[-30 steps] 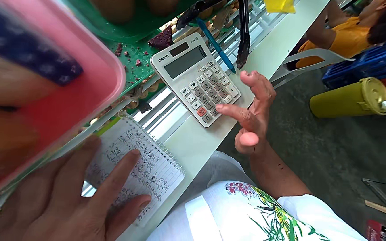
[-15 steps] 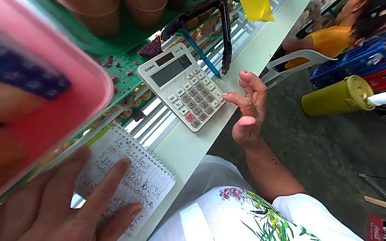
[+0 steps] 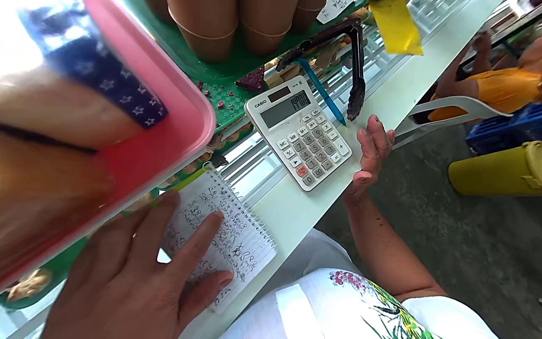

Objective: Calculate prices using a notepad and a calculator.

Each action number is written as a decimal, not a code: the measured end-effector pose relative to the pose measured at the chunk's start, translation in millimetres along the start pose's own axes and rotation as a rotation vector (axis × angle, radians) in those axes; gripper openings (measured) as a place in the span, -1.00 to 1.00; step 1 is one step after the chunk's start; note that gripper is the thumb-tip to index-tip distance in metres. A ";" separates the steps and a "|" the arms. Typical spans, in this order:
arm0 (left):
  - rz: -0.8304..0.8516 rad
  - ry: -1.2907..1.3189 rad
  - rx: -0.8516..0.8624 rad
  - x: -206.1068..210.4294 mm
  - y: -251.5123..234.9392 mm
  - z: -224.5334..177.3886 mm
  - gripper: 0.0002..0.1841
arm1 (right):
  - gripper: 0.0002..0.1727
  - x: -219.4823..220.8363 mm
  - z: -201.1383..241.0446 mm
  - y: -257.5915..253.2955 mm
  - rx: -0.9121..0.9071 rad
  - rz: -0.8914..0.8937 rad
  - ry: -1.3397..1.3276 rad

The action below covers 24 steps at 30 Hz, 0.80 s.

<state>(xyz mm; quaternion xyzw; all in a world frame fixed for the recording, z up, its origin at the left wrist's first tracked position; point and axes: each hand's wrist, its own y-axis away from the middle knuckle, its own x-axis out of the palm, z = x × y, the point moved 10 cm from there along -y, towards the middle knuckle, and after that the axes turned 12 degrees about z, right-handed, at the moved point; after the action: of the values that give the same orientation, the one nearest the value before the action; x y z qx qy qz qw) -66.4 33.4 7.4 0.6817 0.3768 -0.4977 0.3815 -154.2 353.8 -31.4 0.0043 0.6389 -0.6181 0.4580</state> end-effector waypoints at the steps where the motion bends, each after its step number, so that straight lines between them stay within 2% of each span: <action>1: -0.015 -0.010 0.004 0.1 0.2 -0.2 -0.30 | -0.09 0.1 -0.3 0.3 -0.006 -0.002 -0.002; 6: -0.138 -0.094 0.019 -2.7 1.4 -5.3 -0.27 | -0.07 -3.0 -3.3 1.5 0.010 0.034 -0.006; 13: -0.076 -0.072 0.034 -7.3 -1.2 -9.7 -0.32 | -0.08 0.7 -8.9 5.6 0.039 0.087 0.016; 24: -0.082 -0.065 0.048 -7.5 -1.2 -10.5 -0.30 | -0.04 -2.6 -6.0 4.6 0.056 0.050 0.008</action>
<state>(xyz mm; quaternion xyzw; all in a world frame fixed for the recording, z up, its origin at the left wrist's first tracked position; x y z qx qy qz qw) -65.0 42.4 16.7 0.6581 0.3797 -0.5437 0.3566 -153.6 361.0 -34.6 0.0354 0.6230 -0.6239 0.4706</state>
